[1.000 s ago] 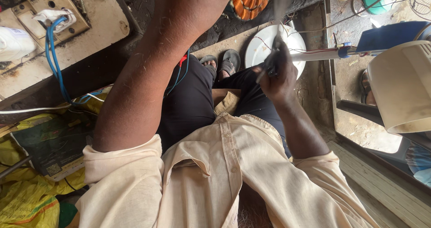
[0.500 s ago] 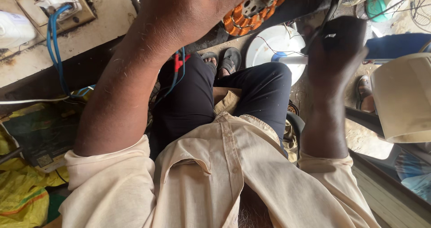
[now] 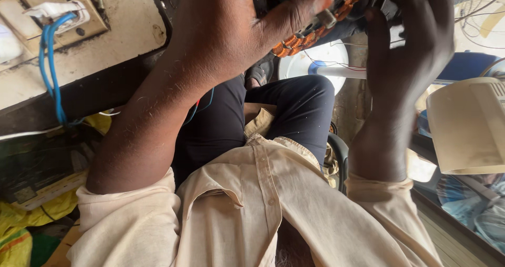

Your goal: The person winds a blue wire around a circular copper-wound stator core, then uses shears to cut the wire. The person continues to wrap and adjust the wire on the stator while seated at a cluttered workbench.

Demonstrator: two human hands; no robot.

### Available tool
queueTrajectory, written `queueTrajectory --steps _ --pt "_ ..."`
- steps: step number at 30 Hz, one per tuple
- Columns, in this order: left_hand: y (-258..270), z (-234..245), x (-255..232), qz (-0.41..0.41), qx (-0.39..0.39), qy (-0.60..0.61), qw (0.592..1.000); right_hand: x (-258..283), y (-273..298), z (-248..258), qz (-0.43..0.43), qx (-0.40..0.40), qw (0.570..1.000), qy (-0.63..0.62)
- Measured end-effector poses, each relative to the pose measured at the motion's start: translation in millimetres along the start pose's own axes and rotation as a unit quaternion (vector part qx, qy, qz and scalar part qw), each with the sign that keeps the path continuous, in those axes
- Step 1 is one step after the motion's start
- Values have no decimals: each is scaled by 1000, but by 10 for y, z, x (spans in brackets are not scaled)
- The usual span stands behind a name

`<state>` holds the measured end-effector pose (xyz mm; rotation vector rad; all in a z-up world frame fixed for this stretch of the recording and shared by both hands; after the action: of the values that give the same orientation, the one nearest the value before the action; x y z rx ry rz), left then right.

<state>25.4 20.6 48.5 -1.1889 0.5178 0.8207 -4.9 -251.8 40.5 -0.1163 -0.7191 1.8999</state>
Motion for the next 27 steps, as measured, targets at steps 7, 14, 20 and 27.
queueTrajectory --steps 7,14,20,27 --pt "164 -51 126 3 21 79 997 351 747 -451 24 -115 976 -182" --pt "131 -65 165 -33 4 6 999 405 755 -621 29 -115 982 -149" --pt "170 -61 150 -4 16 14 1000 432 709 -594 19 -94 985 -140" --pt "152 -87 104 -1 12 29 999 458 642 -590 39 -95 985 -138"
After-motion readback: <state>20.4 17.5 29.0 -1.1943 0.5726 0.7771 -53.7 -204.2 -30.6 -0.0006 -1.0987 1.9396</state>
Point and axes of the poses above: each hand's wrist, its own y-axis away from the middle knuckle, its own z-axis out of the back of the hand, x = y × z, the point moved 4 cm from there along -y, towards the middle knuckle, and after that the axes turned 4 degrees about -x, right-handed, at the moved point
